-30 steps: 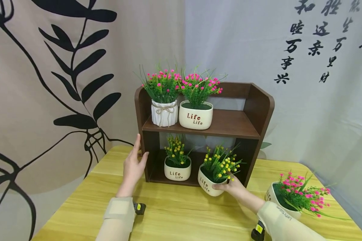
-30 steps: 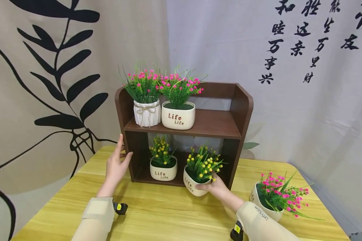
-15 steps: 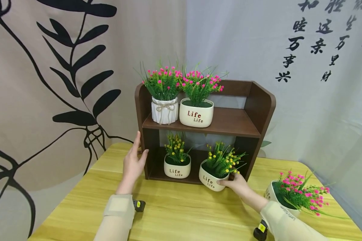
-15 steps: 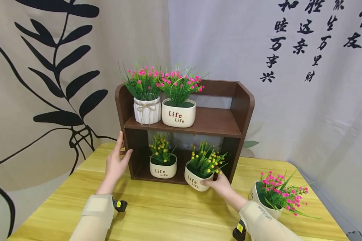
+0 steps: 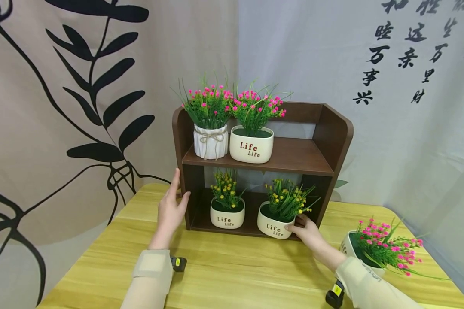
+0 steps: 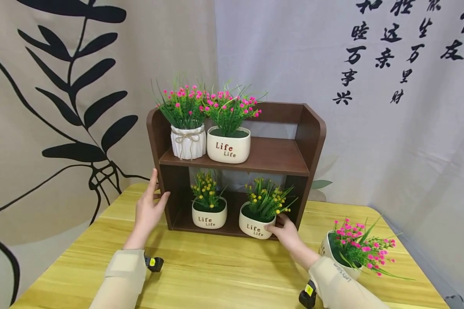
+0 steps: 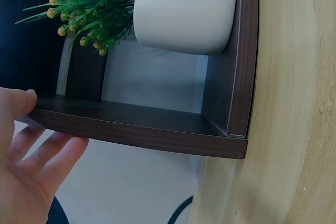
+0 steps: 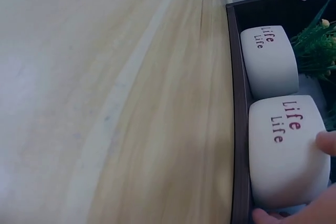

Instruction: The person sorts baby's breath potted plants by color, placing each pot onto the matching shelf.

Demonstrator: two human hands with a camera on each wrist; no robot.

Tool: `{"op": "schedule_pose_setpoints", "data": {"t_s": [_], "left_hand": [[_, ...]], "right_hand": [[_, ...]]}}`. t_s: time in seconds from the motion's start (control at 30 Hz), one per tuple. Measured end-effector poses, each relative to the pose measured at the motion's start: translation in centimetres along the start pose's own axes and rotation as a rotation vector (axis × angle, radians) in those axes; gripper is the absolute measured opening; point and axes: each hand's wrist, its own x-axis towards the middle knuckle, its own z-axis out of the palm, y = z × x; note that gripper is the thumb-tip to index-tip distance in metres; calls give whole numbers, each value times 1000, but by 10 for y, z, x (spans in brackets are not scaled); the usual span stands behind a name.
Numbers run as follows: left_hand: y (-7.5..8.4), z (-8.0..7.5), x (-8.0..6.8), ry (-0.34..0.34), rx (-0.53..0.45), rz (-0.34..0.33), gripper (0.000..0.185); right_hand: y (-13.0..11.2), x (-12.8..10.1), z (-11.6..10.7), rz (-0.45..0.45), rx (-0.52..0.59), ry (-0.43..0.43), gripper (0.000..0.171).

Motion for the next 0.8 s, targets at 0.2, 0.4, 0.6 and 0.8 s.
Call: {"op": "schedule_pose_setpoints", "data": {"t_s": [0.2, 0.4, 0.6, 0.8], "left_hand": [[0, 0, -1, 14, 4, 8, 81], [0, 0, 0, 14, 1, 7, 82], [-3, 1, 0, 21, 3, 4, 80], [-2, 0, 0, 10, -2, 3, 80]], "right_hand": [[-4, 3, 3, 5, -22, -26, 78], [-5, 9, 4, 30, -18, -32, 86], [-7, 15, 9, 51, -32, -33, 88], [-7, 20, 14, 60, -37, -36, 88]]}}
